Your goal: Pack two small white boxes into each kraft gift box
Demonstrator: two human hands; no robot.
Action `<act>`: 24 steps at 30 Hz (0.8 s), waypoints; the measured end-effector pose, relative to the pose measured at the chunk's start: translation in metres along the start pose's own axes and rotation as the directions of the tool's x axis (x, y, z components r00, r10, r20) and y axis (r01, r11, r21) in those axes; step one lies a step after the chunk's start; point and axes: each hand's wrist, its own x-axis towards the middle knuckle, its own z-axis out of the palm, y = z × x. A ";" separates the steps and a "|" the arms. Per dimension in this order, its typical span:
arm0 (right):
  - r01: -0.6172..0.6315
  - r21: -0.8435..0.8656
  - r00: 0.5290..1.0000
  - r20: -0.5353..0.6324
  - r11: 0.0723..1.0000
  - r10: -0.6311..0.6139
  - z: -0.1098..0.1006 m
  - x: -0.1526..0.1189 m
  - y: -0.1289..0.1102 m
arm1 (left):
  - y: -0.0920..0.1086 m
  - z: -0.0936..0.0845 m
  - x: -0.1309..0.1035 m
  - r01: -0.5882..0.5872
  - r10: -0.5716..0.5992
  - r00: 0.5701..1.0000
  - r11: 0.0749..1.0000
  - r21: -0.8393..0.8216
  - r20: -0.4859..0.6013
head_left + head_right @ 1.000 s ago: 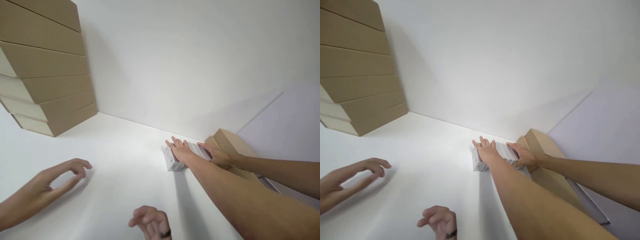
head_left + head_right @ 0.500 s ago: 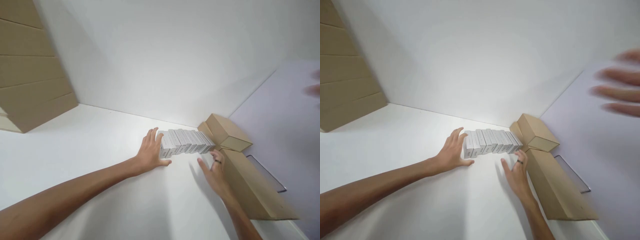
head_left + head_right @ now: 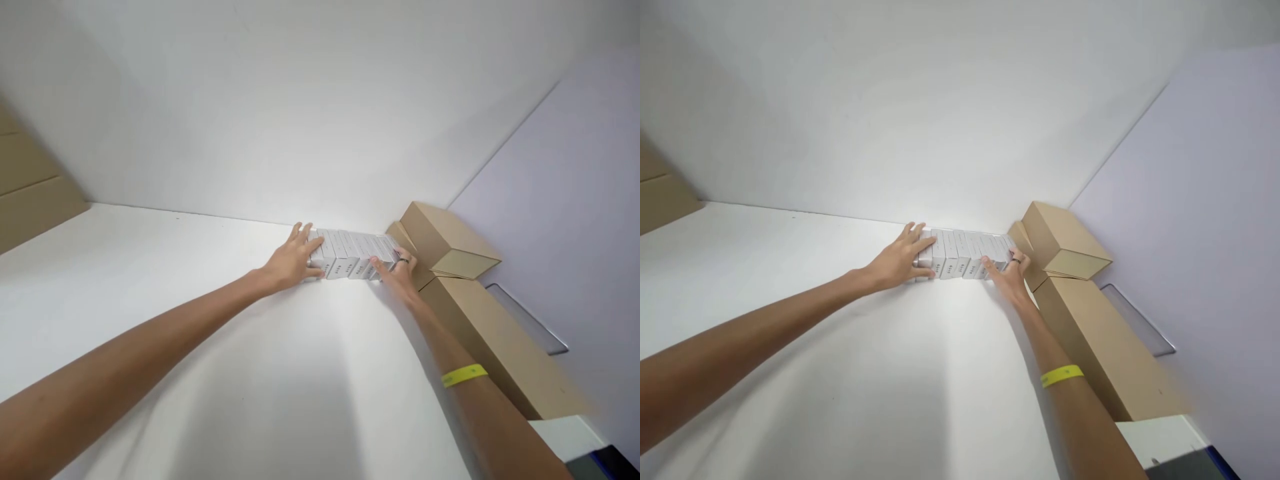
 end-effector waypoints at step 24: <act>0.085 -0.322 0.996 0.063 0.943 -0.068 0.048 0.076 -0.017 | -0.058 0.004 0.085 0.055 -0.027 0.978 0.990 0.131 -0.209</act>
